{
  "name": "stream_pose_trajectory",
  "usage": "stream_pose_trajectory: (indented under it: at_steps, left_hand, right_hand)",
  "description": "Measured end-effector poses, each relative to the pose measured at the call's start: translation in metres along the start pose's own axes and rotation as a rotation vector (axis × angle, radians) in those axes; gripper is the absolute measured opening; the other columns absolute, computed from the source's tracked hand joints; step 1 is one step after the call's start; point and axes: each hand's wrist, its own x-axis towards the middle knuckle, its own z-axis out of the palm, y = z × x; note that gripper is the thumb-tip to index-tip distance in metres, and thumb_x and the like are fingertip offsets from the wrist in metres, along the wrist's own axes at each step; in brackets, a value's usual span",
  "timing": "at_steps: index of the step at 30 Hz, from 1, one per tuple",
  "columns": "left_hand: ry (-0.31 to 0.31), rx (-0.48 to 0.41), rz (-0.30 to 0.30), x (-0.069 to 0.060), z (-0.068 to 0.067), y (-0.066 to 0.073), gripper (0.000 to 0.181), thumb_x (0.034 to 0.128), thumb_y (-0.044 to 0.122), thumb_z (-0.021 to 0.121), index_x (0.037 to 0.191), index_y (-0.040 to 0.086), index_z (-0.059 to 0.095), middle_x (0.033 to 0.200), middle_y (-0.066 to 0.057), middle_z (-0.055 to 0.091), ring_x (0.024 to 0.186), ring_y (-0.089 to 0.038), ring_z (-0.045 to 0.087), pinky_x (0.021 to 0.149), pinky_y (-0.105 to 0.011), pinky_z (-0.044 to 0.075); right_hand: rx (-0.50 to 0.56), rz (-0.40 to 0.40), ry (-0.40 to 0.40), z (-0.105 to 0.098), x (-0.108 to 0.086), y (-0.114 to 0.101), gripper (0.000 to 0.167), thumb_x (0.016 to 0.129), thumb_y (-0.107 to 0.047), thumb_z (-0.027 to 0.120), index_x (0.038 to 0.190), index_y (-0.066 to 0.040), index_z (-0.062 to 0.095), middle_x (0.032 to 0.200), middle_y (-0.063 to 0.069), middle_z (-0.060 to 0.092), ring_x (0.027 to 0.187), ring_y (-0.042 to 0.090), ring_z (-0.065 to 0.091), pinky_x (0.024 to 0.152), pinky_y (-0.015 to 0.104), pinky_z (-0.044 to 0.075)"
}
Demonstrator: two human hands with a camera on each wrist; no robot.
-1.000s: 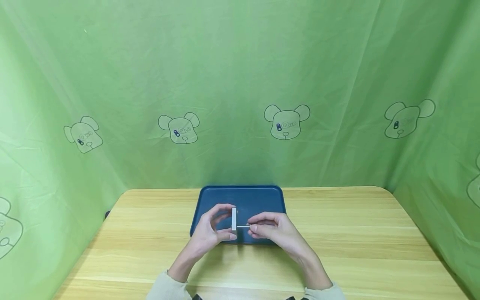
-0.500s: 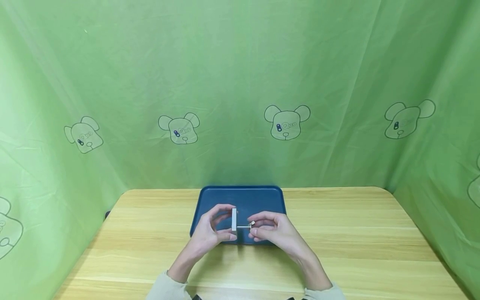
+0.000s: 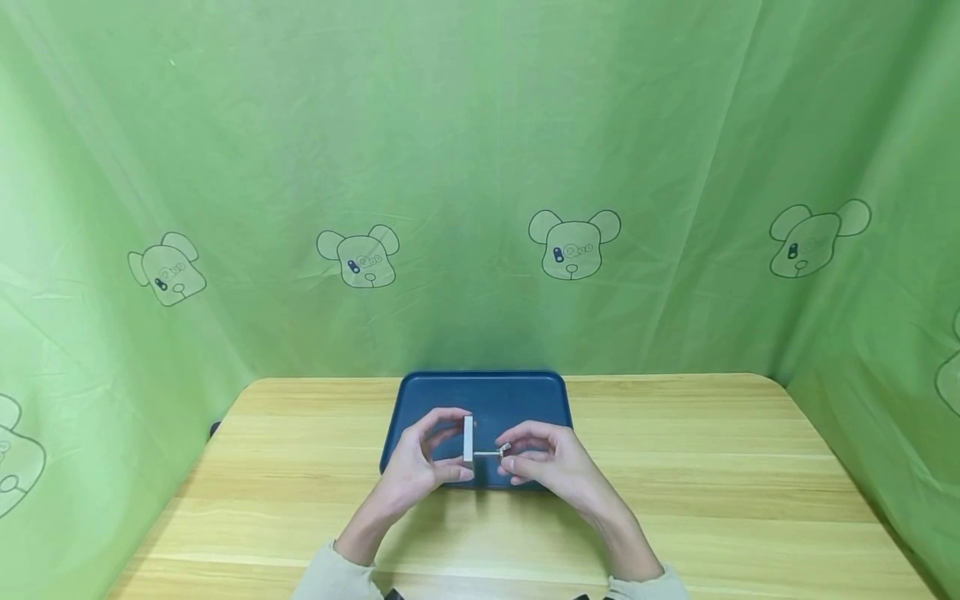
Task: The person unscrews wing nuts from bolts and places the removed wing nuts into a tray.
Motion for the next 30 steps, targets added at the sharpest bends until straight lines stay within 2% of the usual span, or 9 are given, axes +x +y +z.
stream_pose_trajectory:
  at_steps: [6, 12, 15, 19, 24, 30]
  left_hand:
    - [0.004, 0.003, -0.004, 0.0002, 0.0, -0.0005, 0.075, 0.0685, -0.027, 0.072, 0.137, 0.0, 0.056, 0.141, -0.013, 0.056, 0.135, -0.034, 0.053, 0.1, -0.038, 0.058]
    - [0.008, 0.005, -0.002, 0.0, -0.0002, -0.0005, 0.075, 0.0694, -0.026, 0.073, 0.135, 0.005, 0.058, 0.141, -0.012, 0.056, 0.135, -0.034, 0.053, 0.1, -0.039, 0.058]
    - [0.006, 0.005, -0.001, 0.0002, -0.0004, -0.0006, 0.075, 0.0694, -0.026, 0.073, 0.136, 0.004, 0.058, 0.141, -0.012, 0.056, 0.135, -0.034, 0.053, 0.101, -0.039, 0.058]
    - [0.003, 0.007, 0.0, 0.0005, -0.0004, -0.0009, 0.075, 0.0689, -0.026, 0.073, 0.136, 0.002, 0.057, 0.14, -0.013, 0.056, 0.135, -0.034, 0.053, 0.1, -0.039, 0.058]
    - [0.0, 0.009, 0.002, 0.0002, 0.0, -0.0004, 0.075, 0.0687, -0.026, 0.073, 0.137, -0.001, 0.055, 0.141, -0.016, 0.055, 0.135, -0.035, 0.052, 0.1, -0.038, 0.058]
    - [0.004, 0.01, -0.001, -0.0003, 0.0, -0.0003, 0.075, 0.0685, -0.026, 0.073, 0.136, 0.001, 0.057, 0.14, -0.013, 0.056, 0.135, -0.035, 0.052, 0.1, -0.039, 0.059]
  right_hand:
    - [-0.001, -0.008, -0.004, 0.0001, -0.0005, -0.0002, 0.031, 0.095, -0.002, 0.068, 0.12, 0.015, 0.06, 0.113, 0.04, 0.062, 0.09, 0.024, 0.075, 0.078, 0.04, 0.067]
    - [-0.021, 0.018, 0.021, 0.0, -0.001, -0.0004, 0.026, 0.099, -0.009, 0.066, 0.118, 0.009, 0.064, 0.106, 0.024, 0.071, 0.089, 0.028, 0.075, 0.076, 0.045, 0.067]
    - [-0.014, 0.03, 0.023, 0.0, -0.0006, -0.0004, 0.029, 0.103, -0.012, 0.061, 0.12, 0.011, 0.062, 0.107, 0.021, 0.071, 0.09, 0.029, 0.074, 0.078, 0.048, 0.066]
    - [0.003, 0.039, 0.025, 0.0003, 0.0004, -0.001, 0.034, 0.107, -0.015, 0.055, 0.121, 0.016, 0.059, 0.115, 0.028, 0.066, 0.093, 0.03, 0.074, 0.08, 0.048, 0.066]
    - [-0.001, 0.039, 0.038, 0.0008, 0.0007, -0.0025, 0.034, 0.105, -0.014, 0.058, 0.119, 0.017, 0.06, 0.113, 0.028, 0.066, 0.096, 0.033, 0.073, 0.081, 0.045, 0.066]
    - [-0.021, 0.037, 0.045, 0.0009, 0.0003, -0.0026, 0.031, 0.102, -0.013, 0.063, 0.117, 0.014, 0.062, 0.106, 0.023, 0.07, 0.094, 0.026, 0.073, 0.082, 0.041, 0.066]
